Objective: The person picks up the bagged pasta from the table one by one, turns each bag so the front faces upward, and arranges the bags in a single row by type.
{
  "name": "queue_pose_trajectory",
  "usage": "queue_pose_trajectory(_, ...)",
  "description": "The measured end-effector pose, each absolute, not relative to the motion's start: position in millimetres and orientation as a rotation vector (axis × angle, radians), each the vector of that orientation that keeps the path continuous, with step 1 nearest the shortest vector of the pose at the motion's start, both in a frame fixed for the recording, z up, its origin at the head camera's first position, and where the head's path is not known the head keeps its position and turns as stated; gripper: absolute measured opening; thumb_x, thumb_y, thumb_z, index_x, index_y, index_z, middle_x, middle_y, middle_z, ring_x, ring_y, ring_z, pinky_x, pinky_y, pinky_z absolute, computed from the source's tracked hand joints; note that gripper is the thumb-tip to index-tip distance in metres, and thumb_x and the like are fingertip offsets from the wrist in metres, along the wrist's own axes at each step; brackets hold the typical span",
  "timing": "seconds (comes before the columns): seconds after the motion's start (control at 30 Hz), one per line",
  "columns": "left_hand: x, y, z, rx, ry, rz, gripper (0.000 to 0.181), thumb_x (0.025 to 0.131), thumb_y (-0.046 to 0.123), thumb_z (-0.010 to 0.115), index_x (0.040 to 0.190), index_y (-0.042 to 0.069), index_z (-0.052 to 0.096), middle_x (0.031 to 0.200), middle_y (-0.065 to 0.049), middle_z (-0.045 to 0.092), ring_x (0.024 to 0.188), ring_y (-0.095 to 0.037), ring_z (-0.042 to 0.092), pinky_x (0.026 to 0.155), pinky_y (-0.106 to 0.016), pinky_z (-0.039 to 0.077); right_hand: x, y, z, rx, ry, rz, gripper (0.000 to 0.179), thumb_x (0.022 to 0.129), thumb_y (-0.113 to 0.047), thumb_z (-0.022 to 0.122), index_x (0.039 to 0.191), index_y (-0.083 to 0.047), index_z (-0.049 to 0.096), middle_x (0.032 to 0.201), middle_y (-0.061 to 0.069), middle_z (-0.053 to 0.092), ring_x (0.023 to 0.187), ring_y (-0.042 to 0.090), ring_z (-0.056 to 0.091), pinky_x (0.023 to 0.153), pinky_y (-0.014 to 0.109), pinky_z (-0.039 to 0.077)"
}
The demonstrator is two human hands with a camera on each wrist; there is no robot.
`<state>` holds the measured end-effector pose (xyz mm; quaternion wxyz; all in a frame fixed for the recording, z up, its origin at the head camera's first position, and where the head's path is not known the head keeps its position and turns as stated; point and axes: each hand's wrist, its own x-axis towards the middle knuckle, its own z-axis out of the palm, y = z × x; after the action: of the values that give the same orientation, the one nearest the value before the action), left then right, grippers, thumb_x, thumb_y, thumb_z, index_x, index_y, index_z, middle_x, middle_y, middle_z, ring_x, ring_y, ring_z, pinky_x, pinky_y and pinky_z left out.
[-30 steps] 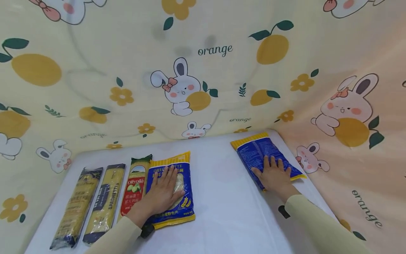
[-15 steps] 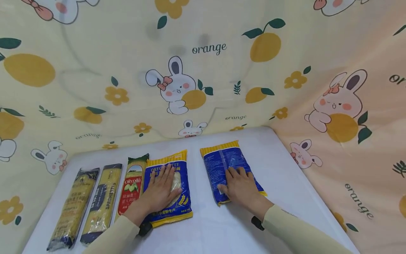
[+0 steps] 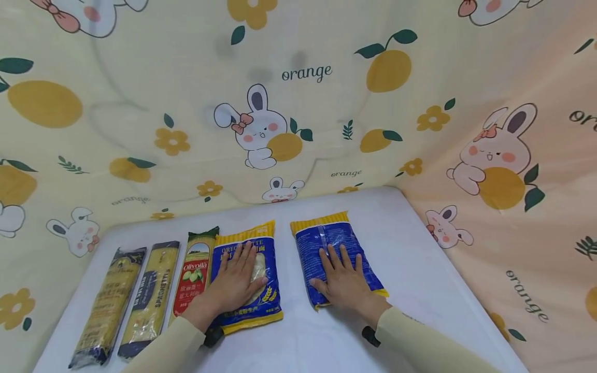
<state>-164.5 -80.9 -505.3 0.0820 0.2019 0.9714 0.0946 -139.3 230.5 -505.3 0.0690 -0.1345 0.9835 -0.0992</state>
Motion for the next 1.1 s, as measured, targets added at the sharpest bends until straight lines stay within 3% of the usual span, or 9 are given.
queue_pose_trajectory(0.3, -164, -85, -499, 0.595, 2.888, 0.284, 0.088, 0.108, 0.065, 0.037, 0.170, 0.008, 0.009, 0.178, -0.013, 0.002, 0.164, -0.038, -0.003, 0.126, -0.070, 0.002, -104, 192, -509, -0.422, 2.952, -0.297, 0.081, 0.108, -0.061, 0.046, 0.168, -0.010, 0.026, 0.175, 0.018, 0.018, 0.161, 0.048, 0.009, 0.121, 0.078, 0.007)
queue_pose_trajectory(0.7, -167, -80, -491, 0.557, 2.865, 0.220, 0.089, 0.108, 0.064, 0.040, 0.170, 0.008, 0.011, 0.178, -0.014, 0.005, 0.164, -0.039, 0.001, 0.125, -0.072, 0.004, -105, 187, -514, -0.362, 3.010, -0.238, 0.084, 0.105, -0.068, 0.044, 0.167, -0.012, 0.030, 0.174, 0.018, 0.022, 0.161, 0.047, 0.012, 0.118, 0.082, 0.006)
queue_pose_trajectory(0.87, -173, -65, -469, 0.513, 2.845, 0.151, 0.085, 0.106, 0.063, 0.048, 0.167, 0.006, 0.028, 0.174, -0.018, 0.022, 0.163, -0.042, 0.014, 0.123, -0.074, 0.012, -102, 198, -506, -0.403, 3.021, -0.277, 0.081, 0.104, -0.067, 0.046, 0.164, -0.014, 0.038, 0.171, 0.018, 0.031, 0.160, 0.046, 0.021, 0.118, 0.081, 0.014)
queue_pose_trajectory(1.0, -187, -46, -448, 0.482, 2.901, 0.129, 0.064, 0.107, 0.052, 0.057, 0.155, 0.011, 0.052, 0.159, -0.018, 0.049, 0.150, -0.043, 0.040, 0.119, -0.070, 0.032, -94, 210, -498, -0.452, 3.039, -0.275, 0.074, 0.105, -0.063, 0.050, 0.159, -0.013, 0.048, 0.165, 0.019, 0.043, 0.155, 0.045, 0.035, 0.118, 0.078, 0.022)
queue_pose_trajectory(1.1, -199, -27, -439, 0.503, 2.970, 0.133, 0.046, 0.107, 0.041, 0.061, 0.144, 0.014, 0.065, 0.143, -0.015, 0.062, 0.134, -0.040, 0.053, 0.112, -0.065, 0.043, -86, 220, -494, -0.479, 3.112, -0.226, 0.067, 0.105, -0.058, 0.056, 0.150, -0.009, 0.059, 0.152, 0.017, 0.058, 0.144, 0.041, 0.050, 0.116, 0.075, 0.030)
